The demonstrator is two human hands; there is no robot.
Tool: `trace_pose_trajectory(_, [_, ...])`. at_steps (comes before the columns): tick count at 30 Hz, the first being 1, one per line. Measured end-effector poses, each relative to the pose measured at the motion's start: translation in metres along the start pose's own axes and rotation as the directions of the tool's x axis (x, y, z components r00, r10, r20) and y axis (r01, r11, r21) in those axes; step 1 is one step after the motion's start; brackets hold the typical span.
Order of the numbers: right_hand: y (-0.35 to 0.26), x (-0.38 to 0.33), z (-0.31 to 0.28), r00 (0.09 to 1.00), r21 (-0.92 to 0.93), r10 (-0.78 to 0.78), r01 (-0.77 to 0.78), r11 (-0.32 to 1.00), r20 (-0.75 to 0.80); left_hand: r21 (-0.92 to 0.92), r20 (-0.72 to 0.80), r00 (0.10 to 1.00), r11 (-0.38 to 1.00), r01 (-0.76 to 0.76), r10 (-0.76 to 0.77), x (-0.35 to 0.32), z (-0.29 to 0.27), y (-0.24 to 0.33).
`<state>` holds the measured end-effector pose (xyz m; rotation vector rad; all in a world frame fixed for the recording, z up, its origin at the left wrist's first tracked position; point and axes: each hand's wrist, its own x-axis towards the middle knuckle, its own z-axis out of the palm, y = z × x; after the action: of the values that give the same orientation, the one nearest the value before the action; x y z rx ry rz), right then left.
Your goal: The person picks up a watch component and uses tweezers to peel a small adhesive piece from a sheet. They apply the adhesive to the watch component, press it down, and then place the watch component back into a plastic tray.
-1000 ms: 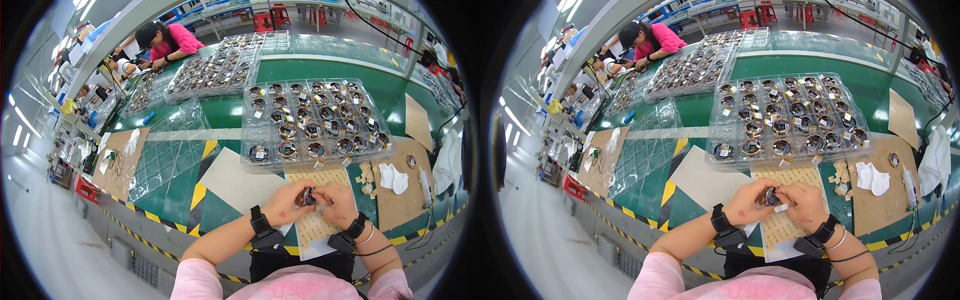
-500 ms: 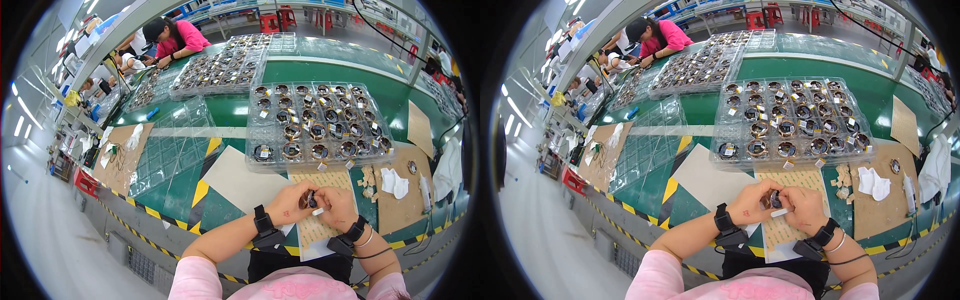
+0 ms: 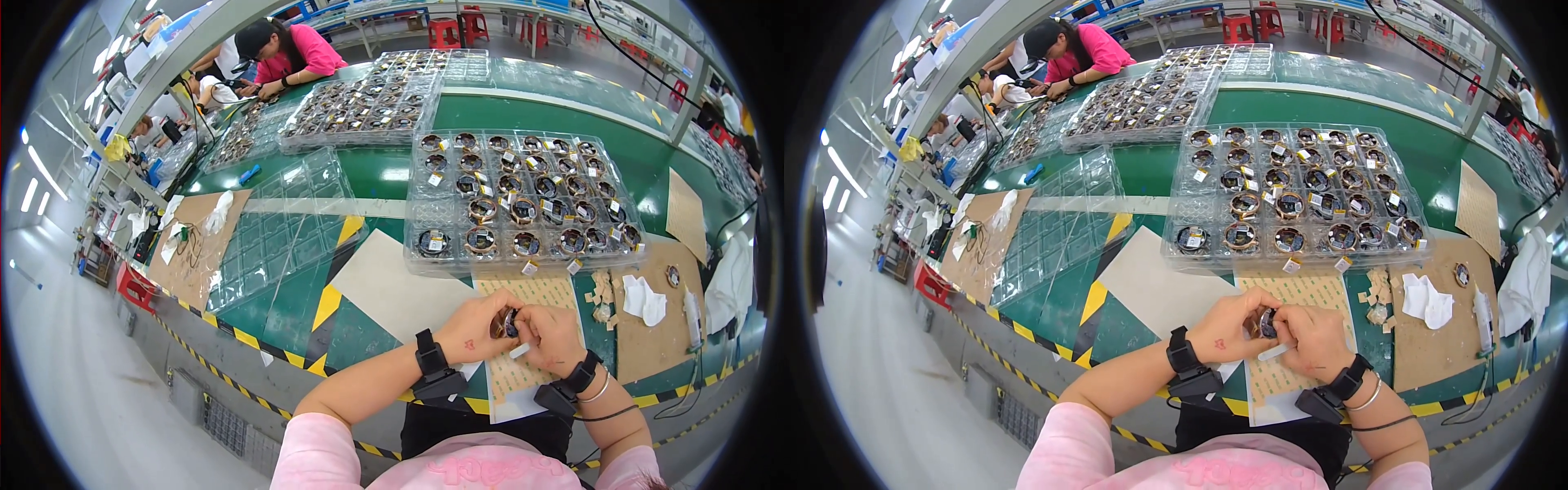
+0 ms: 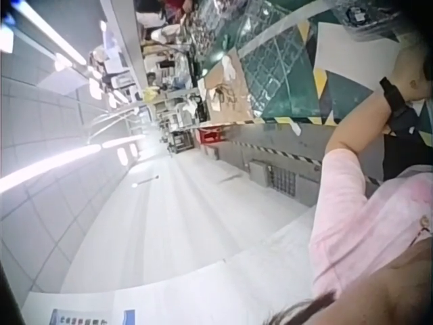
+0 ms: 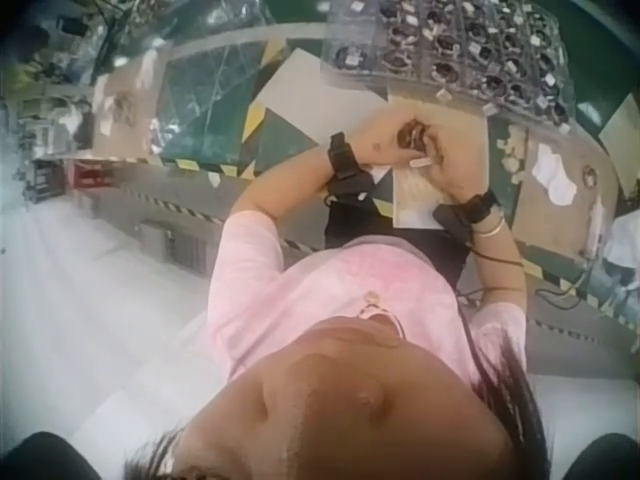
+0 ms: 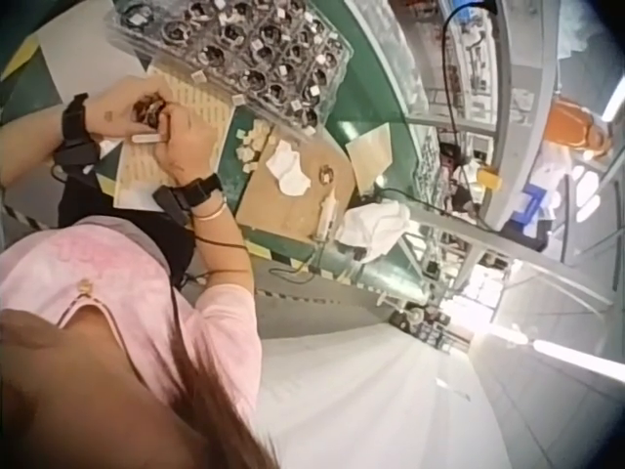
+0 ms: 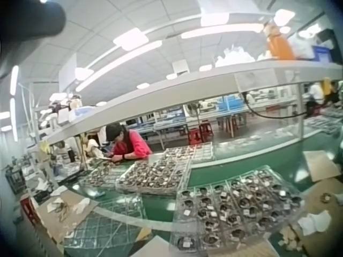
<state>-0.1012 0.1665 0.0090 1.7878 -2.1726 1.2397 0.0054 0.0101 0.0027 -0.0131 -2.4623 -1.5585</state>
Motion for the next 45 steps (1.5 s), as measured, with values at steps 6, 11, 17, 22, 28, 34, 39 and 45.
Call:
trace_pose_trajectory(6, [0.011, -0.006, 0.009, 0.95, 0.162, 0.3, -0.311, 0.936, 0.092, 0.068, -0.057, 0.997, 0.996, -0.054, 0.058, 0.003, 0.007, -0.014])
trace_pose_trajectory(11, [0.009, 0.004, 0.008, 0.93, 0.307, 0.364, -0.363, 0.88, 0.056, 0.007, -0.044, 0.999, 1.0, 0.008, -0.007, 0.011, 0.002, -0.009])
trace_pose_trajectory(17, [0.014, 0.0, 0.009, 0.942, 0.323, 0.334, -0.325, 0.889, 0.03, 0.078, -0.064, 0.997, 0.996, -0.041, 0.046, 0.012, 0.007, -0.012])
trace_pose_trajectory(22, [0.011, -0.001, 0.007, 0.944, 0.331, 0.33, -0.319, 0.888, 0.024, 0.089, -0.069, 0.997, 0.995, -0.037, 0.044, 0.009, 0.008, -0.014])
trace_pose_trajectory(28, [0.006, 0.001, 0.004, 0.91, 0.397, 0.405, -0.404, 0.824, 0.086, 0.139, -0.084, 0.993, 0.988, -0.065, 0.077, 0.008, 0.008, -0.013])
trace_pose_trajectory(34, [0.006, 0.002, 0.003, 0.898, 0.418, 0.424, -0.432, 0.799, 0.116, 0.147, -0.085, 0.994, 0.988, -0.055, 0.068, 0.009, 0.007, -0.01])
trace_pose_trajectory(39, [0.005, 0.003, 0.003, 0.894, 0.426, 0.431, -0.44, 0.791, 0.124, 0.163, -0.075, 0.994, 0.985, -0.063, 0.076, 0.009, 0.006, -0.011])
trace_pose_trajectory(45, [0.006, 0.002, 0.003, 0.899, 0.433, 0.421, -0.43, 0.792, 0.123, 0.174, -0.079, 0.994, 0.983, -0.062, 0.076, 0.009, 0.007, -0.008])
